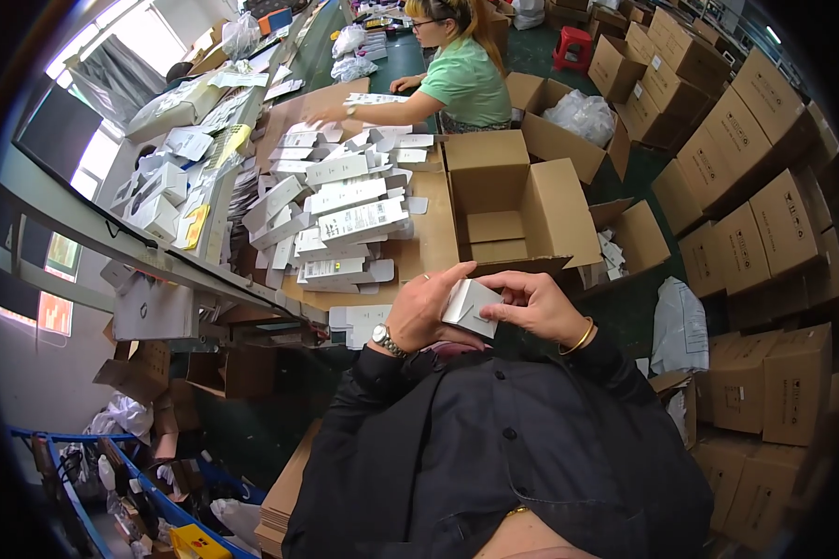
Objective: The person picks up a stack of flat white boxes, then repeatedly folds and assembles individual boxes before placing them into a larger shipping container.
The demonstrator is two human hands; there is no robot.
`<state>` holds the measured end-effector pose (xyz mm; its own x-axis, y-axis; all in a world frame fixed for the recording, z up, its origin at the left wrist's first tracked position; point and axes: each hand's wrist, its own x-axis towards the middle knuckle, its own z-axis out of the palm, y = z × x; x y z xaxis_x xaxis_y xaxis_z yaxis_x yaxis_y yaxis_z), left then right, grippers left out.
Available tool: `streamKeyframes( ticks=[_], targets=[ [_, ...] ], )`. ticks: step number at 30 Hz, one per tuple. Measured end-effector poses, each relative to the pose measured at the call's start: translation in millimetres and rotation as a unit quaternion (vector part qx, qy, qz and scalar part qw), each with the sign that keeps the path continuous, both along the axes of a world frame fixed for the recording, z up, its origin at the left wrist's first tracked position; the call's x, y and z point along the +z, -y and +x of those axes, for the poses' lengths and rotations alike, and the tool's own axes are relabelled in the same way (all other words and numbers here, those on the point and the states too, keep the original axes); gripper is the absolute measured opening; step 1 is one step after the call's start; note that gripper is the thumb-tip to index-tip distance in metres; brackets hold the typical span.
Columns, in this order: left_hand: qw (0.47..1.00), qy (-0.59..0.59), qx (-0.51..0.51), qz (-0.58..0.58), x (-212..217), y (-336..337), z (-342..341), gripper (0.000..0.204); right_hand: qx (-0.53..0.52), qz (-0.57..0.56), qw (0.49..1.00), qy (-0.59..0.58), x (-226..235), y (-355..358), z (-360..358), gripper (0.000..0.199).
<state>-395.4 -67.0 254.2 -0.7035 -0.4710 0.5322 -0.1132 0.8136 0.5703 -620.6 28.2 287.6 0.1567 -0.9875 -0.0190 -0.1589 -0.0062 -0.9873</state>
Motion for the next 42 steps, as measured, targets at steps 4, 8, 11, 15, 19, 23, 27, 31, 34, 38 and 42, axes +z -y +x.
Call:
streamKeyframes(
  ticks=[4,8,11,15,19,23,27,31,34,38,42],
  targets=[
    [0.997,0.053,-0.013,-0.061,7,1,3,0.108,-0.011,0.019,0.999,0.024,-10,-1,2,0.041],
    [0.992,0.088,0.005,-0.093,10,-5,5,0.107,-0.026,0.018,0.999,0.013,-17,-5,6,0.040],
    [0.990,0.098,0.028,-0.095,12,-12,5,0.105,-0.055,-0.005,0.998,0.024,-22,-9,13,0.041],
    [0.992,0.072,0.043,-0.090,12,-14,2,0.105,-0.094,-0.095,0.990,-0.047,-19,-7,18,0.043],
    [0.992,0.038,0.042,-0.109,7,-7,-1,0.105,-0.127,-0.206,0.965,-0.104,-27,-4,19,0.043],
    [0.995,0.032,0.038,-0.088,9,-9,-1,0.106,-0.111,-0.138,0.978,-0.110,-11,-7,20,0.041],
    [0.992,0.021,0.061,-0.110,5,-8,-4,0.108,-0.109,-0.111,0.982,-0.104,-10,-4,20,0.039],
    [0.992,0.032,0.064,-0.108,5,-11,-4,0.111,-0.114,-0.141,0.976,-0.116,-13,-5,21,0.040],
    [0.993,0.043,0.073,-0.086,5,-13,-3,0.114,-0.114,-0.159,0.973,-0.125,-14,-6,21,0.040],
    [0.995,0.022,0.060,-0.082,3,-12,-5,0.115,-0.114,-0.118,0.982,-0.094,-15,-6,18,0.040],
    [0.999,-0.014,0.030,-0.033,-5,-14,-6,0.119,-0.077,-0.029,0.996,-0.033,-8,-7,14,0.040]
  ],
)
